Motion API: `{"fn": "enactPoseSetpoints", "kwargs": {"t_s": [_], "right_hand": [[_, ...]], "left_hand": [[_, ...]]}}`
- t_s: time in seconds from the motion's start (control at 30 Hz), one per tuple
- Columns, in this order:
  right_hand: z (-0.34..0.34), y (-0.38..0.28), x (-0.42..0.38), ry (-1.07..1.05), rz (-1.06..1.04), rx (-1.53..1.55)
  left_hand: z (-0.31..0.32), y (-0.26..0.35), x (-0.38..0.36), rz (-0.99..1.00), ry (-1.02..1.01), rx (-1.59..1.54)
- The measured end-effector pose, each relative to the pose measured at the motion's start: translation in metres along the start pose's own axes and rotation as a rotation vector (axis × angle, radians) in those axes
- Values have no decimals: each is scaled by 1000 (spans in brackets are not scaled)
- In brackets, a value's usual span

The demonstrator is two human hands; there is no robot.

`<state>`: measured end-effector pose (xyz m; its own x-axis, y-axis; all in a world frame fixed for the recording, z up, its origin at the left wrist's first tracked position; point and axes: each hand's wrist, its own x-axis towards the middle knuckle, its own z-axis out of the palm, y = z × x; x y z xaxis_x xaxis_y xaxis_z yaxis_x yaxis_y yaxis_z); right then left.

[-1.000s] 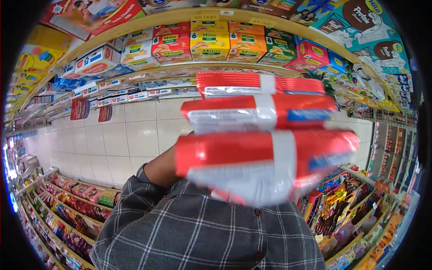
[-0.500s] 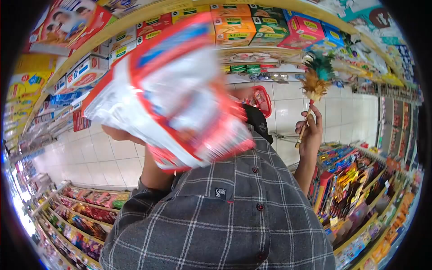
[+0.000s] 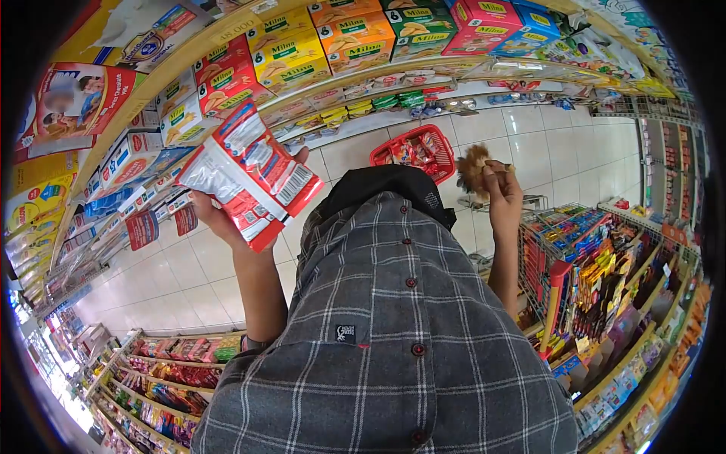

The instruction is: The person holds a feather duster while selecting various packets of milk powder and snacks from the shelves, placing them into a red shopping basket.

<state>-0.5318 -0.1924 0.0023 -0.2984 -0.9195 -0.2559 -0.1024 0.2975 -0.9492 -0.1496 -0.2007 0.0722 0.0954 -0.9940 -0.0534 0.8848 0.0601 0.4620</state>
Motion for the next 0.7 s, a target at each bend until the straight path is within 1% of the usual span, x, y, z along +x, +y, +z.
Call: {"fn": "enactPoseSetpoints", "kwargs": {"t_s": [0.03, 0.13, 0.17, 0.27, 0.3, 0.4, 0.43, 0.53, 0.67, 0.7], "right_hand": [[1, -1, 1, -16, 2, -12], [-1, 3, 2, 11, 30, -48], [-3, 3, 2, 21, 32, -56], [-10, 6, 4, 50, 25, -96], [-14, 10, 5, 59, 17, -120], [-22, 17, 6, 75, 11, -177], [-23, 18, 6, 79, 11, -194], [-23, 14, 4, 66, 63, -206], [-19, 19, 2, 112, -33, -184], [-20, 25, 2, 123, -58, -205]], "left_hand": [[4, -2, 0, -19, 6, -28], [4, -6, 1, -47, -76, -61], [13, -6, 1, -44, 95, 53], [17, -4, 3, -7, 160, 25], [9, -1, 3, 11, 162, 84], [3, 2, 6, 4, 140, 18], [7, 1, 6, 32, 201, 95], [11, -2, 8, 17, 177, 101], [2, -4, 8, -17, 125, 83], [4, -4, 8, -11, 147, 96]]}}
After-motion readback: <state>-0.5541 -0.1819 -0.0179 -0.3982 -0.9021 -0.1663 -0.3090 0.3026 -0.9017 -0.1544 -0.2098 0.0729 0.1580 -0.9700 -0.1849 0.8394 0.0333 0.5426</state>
